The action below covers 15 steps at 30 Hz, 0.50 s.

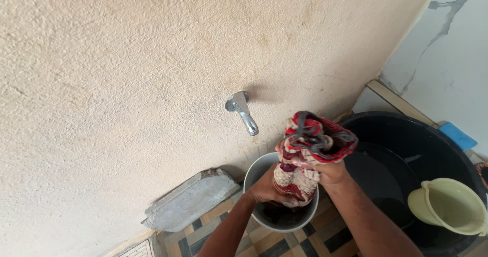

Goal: The person washes a cloth by hand in a bucket of water, wringing it out and rinsing it.

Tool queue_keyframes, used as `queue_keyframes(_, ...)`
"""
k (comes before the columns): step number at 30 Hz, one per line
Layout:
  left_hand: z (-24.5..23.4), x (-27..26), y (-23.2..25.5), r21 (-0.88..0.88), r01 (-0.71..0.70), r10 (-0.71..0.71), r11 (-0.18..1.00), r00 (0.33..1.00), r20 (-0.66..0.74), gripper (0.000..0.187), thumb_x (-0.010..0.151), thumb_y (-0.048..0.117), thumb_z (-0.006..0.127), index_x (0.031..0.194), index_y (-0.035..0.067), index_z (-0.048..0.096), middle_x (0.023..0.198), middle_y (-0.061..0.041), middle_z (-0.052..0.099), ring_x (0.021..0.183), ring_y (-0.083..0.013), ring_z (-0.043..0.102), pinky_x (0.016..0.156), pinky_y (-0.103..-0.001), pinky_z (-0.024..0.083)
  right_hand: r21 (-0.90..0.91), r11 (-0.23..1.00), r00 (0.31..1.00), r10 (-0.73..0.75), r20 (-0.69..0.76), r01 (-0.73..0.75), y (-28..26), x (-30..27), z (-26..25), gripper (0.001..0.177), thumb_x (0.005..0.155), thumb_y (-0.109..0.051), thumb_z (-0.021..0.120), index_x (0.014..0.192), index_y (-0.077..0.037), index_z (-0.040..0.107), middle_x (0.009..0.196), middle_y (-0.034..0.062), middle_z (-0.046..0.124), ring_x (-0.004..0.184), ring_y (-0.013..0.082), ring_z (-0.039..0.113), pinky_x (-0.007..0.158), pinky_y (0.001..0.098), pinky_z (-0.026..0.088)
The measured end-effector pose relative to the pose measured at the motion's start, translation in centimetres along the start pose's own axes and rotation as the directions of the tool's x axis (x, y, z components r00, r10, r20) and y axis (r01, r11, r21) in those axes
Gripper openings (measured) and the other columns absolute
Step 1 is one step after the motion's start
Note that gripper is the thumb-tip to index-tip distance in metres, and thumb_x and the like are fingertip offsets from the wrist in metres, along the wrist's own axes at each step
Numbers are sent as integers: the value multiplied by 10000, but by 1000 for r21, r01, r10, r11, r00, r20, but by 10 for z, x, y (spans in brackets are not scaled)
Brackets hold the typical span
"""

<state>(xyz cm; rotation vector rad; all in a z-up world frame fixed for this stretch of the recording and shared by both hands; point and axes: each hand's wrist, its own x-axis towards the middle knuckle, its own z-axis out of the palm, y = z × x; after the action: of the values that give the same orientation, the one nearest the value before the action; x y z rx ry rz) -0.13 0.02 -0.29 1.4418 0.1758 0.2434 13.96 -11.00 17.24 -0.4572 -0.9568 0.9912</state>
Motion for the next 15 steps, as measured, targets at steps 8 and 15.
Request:
queue_keyframes(8, 14, -3, -15, 74, 25, -19, 997, 997, -71, 1056, 614, 205, 969, 1525, 75, 450, 1494, -86, 604, 1377, -230, 573, 1200, -383, 429, 19, 999, 999, -47, -8, 47, -8, -2, 6, 506, 844, 15, 779, 1321, 36, 612, 1073, 180, 705, 1060, 318, 685, 1046, 522, 530)
queue_keyframes(15, 29, -6, -29, 302, -32, 172, 953, 876, -451, 658, 767, 218, 906, 1340, 75, 617, 1302, -105, 731, 1228, -253, 715, 1024, -374, 561, -86, 996, 999, -18, -32, 15, -9, 0, 14, 715, 796, -38, 848, 1425, -55, 507, 1270, 135, 655, 1166, 311, 675, 1018, 464, 565)
